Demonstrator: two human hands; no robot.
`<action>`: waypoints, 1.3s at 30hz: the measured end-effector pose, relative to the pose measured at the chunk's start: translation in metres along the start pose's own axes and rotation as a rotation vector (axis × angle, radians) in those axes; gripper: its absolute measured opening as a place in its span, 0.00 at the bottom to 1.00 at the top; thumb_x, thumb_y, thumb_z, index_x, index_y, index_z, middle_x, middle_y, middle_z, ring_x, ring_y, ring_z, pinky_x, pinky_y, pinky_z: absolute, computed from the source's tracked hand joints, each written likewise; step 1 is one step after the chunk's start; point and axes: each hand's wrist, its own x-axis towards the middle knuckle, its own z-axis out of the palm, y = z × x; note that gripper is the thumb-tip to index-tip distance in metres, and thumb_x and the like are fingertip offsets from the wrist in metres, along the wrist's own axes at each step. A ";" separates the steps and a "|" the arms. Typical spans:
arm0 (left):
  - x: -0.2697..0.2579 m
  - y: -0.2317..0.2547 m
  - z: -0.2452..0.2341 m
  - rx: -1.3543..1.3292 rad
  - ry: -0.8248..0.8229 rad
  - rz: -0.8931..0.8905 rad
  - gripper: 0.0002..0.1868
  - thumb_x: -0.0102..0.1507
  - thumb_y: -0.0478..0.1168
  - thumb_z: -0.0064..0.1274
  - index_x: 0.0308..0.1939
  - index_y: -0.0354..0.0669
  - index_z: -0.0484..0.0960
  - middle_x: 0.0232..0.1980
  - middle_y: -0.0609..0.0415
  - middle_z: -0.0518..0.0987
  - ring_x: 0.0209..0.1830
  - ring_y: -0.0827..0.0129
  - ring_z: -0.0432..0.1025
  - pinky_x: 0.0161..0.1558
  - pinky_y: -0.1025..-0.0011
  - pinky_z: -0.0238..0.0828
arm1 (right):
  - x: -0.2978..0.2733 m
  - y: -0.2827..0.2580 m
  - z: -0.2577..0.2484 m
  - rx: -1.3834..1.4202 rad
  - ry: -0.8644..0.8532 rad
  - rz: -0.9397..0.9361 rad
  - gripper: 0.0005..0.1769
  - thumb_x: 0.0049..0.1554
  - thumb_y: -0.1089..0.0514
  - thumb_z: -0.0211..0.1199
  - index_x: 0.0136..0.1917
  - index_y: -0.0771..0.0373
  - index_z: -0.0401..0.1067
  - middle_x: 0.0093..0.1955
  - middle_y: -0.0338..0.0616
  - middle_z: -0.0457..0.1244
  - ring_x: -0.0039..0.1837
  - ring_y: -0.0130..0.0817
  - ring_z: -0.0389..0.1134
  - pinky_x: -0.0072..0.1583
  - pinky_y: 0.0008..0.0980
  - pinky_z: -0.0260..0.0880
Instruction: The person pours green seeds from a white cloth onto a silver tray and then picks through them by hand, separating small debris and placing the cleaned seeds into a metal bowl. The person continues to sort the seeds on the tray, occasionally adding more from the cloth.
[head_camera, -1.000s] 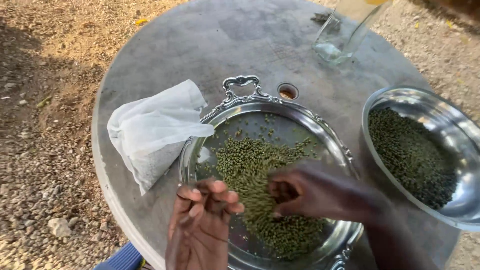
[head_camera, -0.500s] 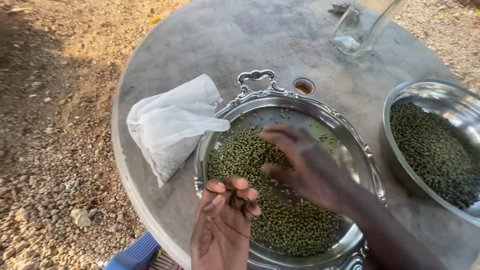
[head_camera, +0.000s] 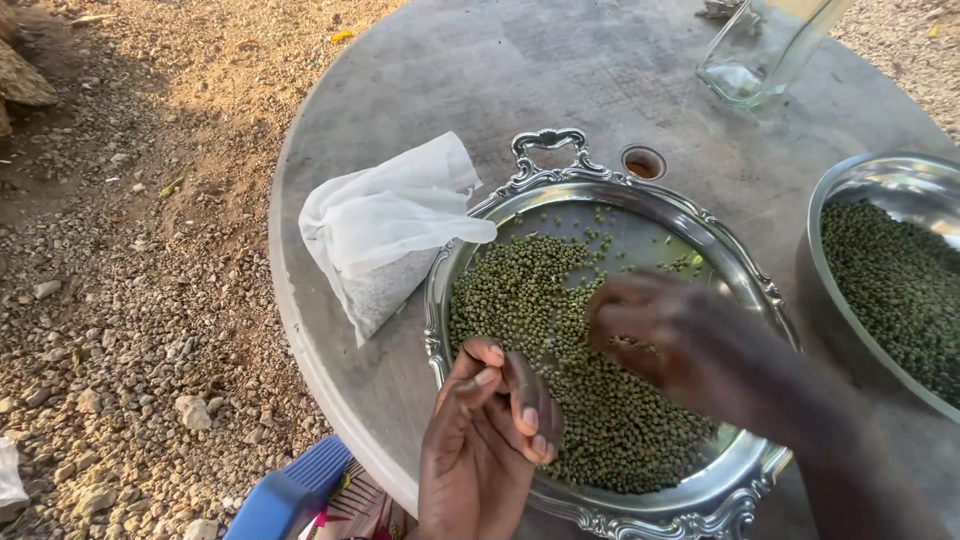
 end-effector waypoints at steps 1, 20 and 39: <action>0.000 0.000 0.002 -0.006 0.011 -0.008 0.04 0.72 0.33 0.38 0.47 0.37 0.68 0.30 0.44 0.70 0.23 0.61 0.65 0.29 0.67 0.64 | 0.000 0.003 -0.008 -0.052 0.095 0.063 0.10 0.48 0.64 0.71 0.42 0.51 0.77 0.51 0.31 0.72 0.50 0.29 0.75 0.50 0.33 0.77; 0.004 0.016 0.016 -0.090 -0.163 0.122 0.11 0.70 0.42 0.41 0.37 0.41 0.72 0.26 0.53 0.68 0.21 0.71 0.61 0.26 0.74 0.59 | 0.006 -0.003 -0.011 0.091 0.312 0.188 0.02 0.55 0.60 0.70 0.44 0.56 0.78 0.45 0.33 0.72 0.35 0.24 0.70 0.36 0.27 0.68; 0.005 0.018 0.008 -0.249 -0.203 -0.063 0.16 0.72 0.46 0.35 0.34 0.42 0.68 0.25 0.51 0.66 0.20 0.69 0.59 0.23 0.74 0.58 | 0.012 0.030 0.002 0.300 0.275 0.512 0.09 0.54 0.57 0.69 0.50 0.55 0.80 0.55 0.38 0.74 0.44 0.28 0.73 0.39 0.26 0.74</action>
